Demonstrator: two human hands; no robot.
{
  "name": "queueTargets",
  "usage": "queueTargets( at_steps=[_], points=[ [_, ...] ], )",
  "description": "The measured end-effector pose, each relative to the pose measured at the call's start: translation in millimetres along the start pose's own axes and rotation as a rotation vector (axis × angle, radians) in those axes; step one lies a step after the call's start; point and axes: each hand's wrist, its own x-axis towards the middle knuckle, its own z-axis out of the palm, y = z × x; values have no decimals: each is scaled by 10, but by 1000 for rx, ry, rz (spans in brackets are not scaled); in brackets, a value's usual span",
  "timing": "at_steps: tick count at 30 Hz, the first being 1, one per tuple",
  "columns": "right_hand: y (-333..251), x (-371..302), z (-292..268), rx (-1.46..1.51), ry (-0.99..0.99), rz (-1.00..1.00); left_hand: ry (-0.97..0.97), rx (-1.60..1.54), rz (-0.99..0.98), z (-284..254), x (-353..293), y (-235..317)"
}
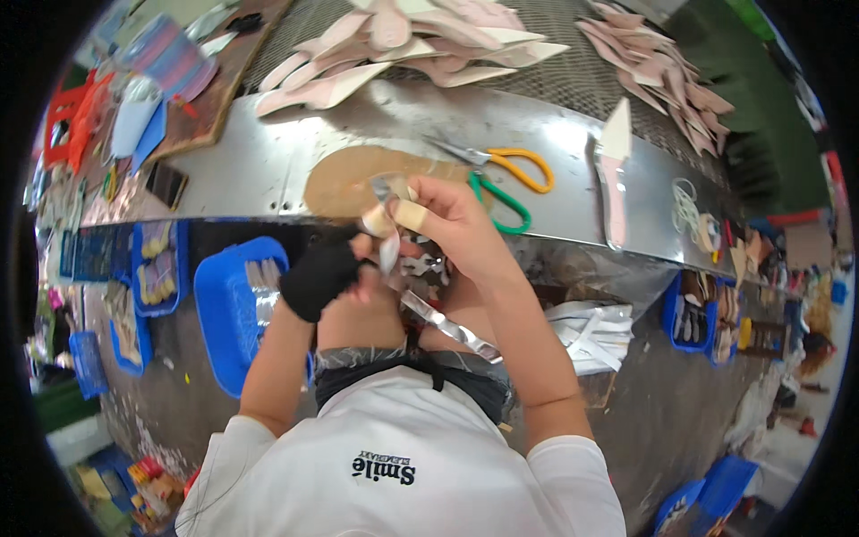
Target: Assembling shoe components by attaching pink uppers to insoles and preparing adhesive strips.
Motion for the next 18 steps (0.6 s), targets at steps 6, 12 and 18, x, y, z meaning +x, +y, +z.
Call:
queueTargets(
  at_steps=[6,12,18],
  points=[
    [-10,166,358,-109,26,114,391,397,669,131,8,323],
    [237,-122,254,-160,-112,154,418,-192,862,-1607,120,1587],
    [147,-445,631,-179,-204,183,867,-38,982,-4353,-1255,2758]
  ],
)
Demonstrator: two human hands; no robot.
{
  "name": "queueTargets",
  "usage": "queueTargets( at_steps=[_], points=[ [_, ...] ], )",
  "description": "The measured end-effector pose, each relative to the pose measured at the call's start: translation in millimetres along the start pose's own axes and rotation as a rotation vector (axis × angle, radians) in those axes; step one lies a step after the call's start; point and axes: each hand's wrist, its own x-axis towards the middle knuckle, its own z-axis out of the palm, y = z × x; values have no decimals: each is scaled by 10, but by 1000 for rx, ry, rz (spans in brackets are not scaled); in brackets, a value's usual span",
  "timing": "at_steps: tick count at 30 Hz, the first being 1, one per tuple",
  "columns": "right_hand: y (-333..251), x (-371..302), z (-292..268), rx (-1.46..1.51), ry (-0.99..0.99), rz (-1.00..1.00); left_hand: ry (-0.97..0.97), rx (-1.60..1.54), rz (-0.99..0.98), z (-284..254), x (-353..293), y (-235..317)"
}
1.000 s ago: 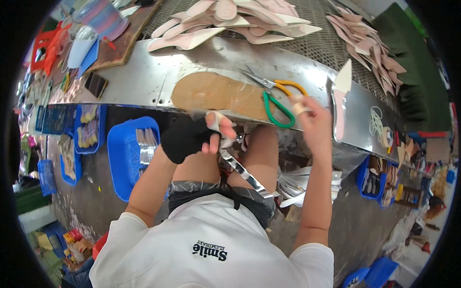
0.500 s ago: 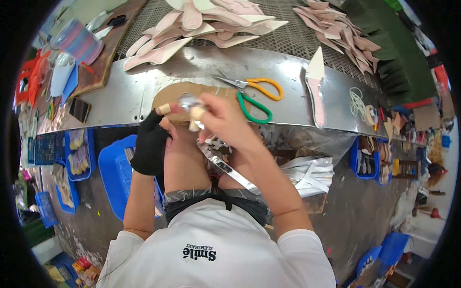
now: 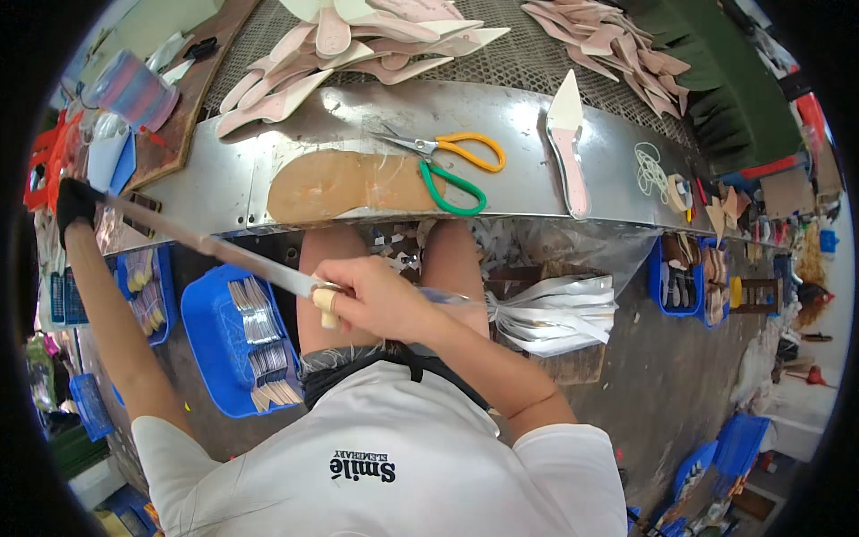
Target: Assembling shoe components by attaching pink uppers to insoles and preparing adhesive strips.
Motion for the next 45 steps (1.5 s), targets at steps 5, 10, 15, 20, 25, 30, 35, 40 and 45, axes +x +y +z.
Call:
queueTargets(
  at_steps=[5,10,15,20,25,30,35,40,45],
  points=[
    [-89,-352,16,-474,46,-218,-106,8,19,959,-895,-232],
    [-220,-983,-79,-372,-165,50,-133,123,64,-111,-660,368],
    [510,-692,-501,-1256,218,-136,-489,325,-91,1595,-2384,85],
    [-46,188,-281,-233,378,-365,-1053,186,387,2842,-3899,-443],
    [-102,152,-623,233,640,-249,-768,248,290,3232,-3575,-984],
    [138,25,-1261,245,780,-172,-692,893,639,3899,-2809,-1143],
    [268,376,-1268,-88,836,-87,-508,1077,285,4968,-1857,-1521],
    [323,467,-1432,-260,1072,-185,-455,1229,36,5341,-1600,-1913],
    [315,535,-1456,-252,1046,-239,-408,971,322,5439,-1440,-1927]
  ],
)
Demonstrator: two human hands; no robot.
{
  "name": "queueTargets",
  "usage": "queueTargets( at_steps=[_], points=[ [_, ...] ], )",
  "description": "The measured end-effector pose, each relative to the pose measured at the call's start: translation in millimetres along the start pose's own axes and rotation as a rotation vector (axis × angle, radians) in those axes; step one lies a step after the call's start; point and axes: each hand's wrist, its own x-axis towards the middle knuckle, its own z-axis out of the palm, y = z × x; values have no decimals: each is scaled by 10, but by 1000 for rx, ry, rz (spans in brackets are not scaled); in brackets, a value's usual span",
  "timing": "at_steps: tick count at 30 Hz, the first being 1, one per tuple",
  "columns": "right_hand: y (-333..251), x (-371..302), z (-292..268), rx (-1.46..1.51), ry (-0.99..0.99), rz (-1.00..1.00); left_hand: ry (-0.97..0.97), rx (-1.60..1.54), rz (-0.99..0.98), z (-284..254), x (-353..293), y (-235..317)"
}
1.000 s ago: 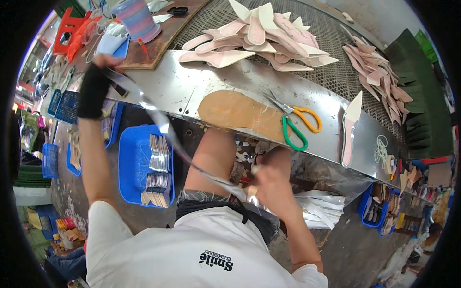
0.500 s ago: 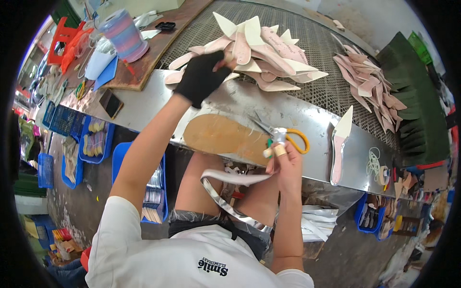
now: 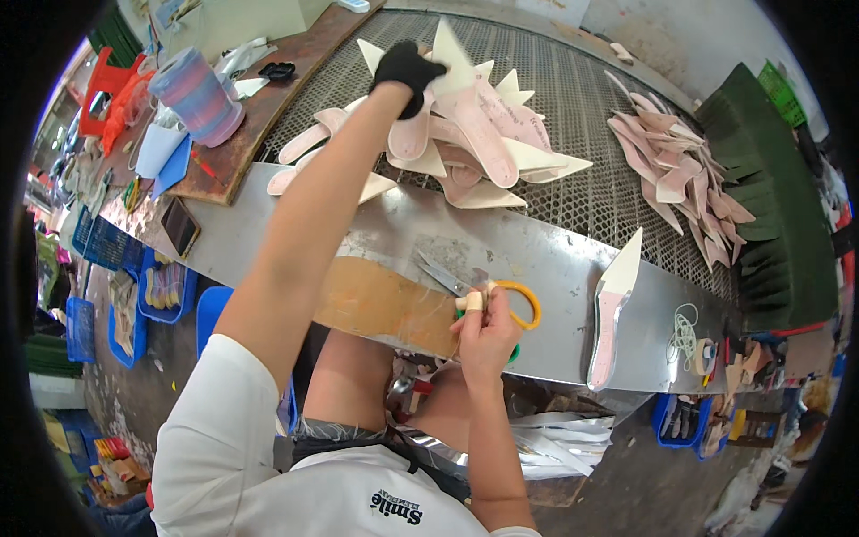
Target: Assembling shoe components by attaching pink uppers to insoles and preparing adhesive strips.
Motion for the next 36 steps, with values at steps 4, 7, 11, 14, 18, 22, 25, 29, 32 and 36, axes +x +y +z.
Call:
queueTargets(
  at_steps=[4,7,11,14,18,22,25,29,32,36],
  points=[
    [52,115,-111,47,72,34,-83,-411,225,-844,-497,493],
    [-25,206,-117,100,52,55,202,-265,374,-1710,-1206,603],
    [25,332,-248,427,100,155,419,-617,301,-2095,-1958,66],
    [-155,165,-297,632,-56,193,499,-802,38,-2044,-2532,-96],
    [-384,-134,-276,447,-294,172,487,-722,-153,-2208,-2991,-383],
    [-327,-211,-201,269,-284,146,651,-753,-199,-2410,-3254,-396],
    [-422,-233,-7,324,-341,188,633,-683,-171,-2374,-3328,-493],
    [-759,-74,442,521,-442,316,551,-673,-114,-2436,-3315,-439],
    [-811,157,769,748,-614,466,399,-469,216,-2528,-3206,-450],
    [-761,479,696,536,-636,258,622,-447,152,-2694,-3113,-717]
  ],
)
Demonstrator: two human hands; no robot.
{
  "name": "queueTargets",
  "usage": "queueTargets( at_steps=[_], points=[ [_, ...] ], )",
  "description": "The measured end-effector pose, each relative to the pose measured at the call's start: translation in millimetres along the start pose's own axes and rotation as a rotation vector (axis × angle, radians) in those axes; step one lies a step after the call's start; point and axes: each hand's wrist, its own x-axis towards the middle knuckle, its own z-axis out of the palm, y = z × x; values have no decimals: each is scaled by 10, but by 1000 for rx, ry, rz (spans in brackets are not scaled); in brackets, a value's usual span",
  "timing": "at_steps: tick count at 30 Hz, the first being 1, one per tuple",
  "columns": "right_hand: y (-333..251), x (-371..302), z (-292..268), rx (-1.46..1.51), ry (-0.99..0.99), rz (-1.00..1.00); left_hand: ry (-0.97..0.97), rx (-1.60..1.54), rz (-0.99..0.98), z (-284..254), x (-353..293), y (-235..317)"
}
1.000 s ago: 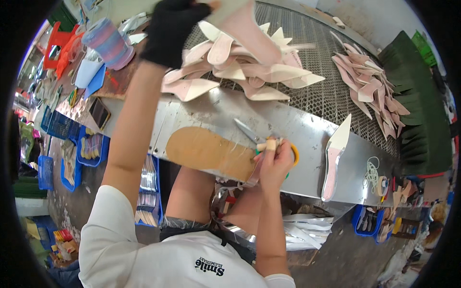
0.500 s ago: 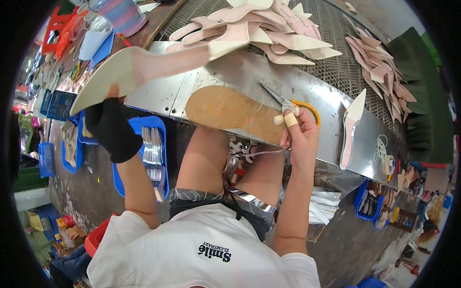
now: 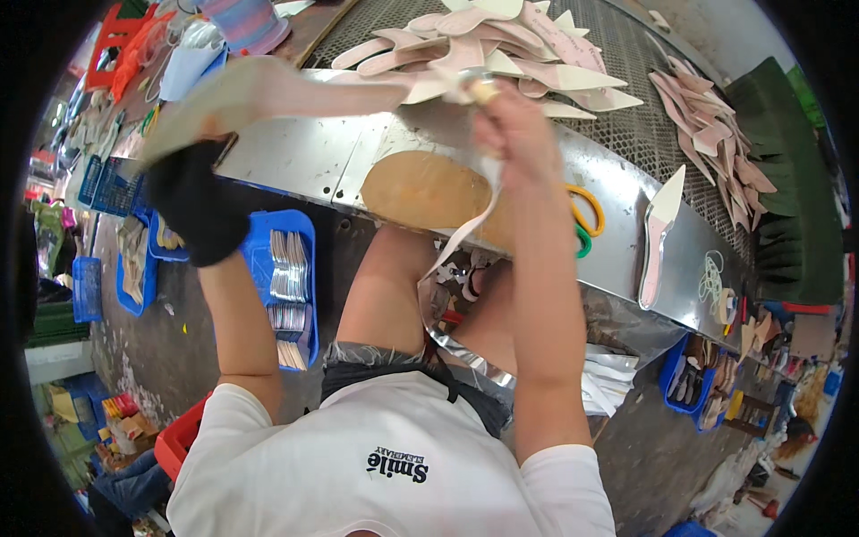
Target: Assembling shoe components by attaching pink uppers to insoles and preparing adhesive strips.
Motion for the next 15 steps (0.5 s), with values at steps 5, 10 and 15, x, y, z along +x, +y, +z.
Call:
queueTargets(
  at_steps=[5,10,15],
  points=[
    [-310,-234,-1072,290,37,54,-73,-87,-366,-314,53,-186],
    [-214,-1037,-755,-215,535,-242,-172,-265,-636,158,-514,-197],
    [280,-1087,-84,-867,64,-181,-313,-426,-751,611,-770,-214]
  ],
)
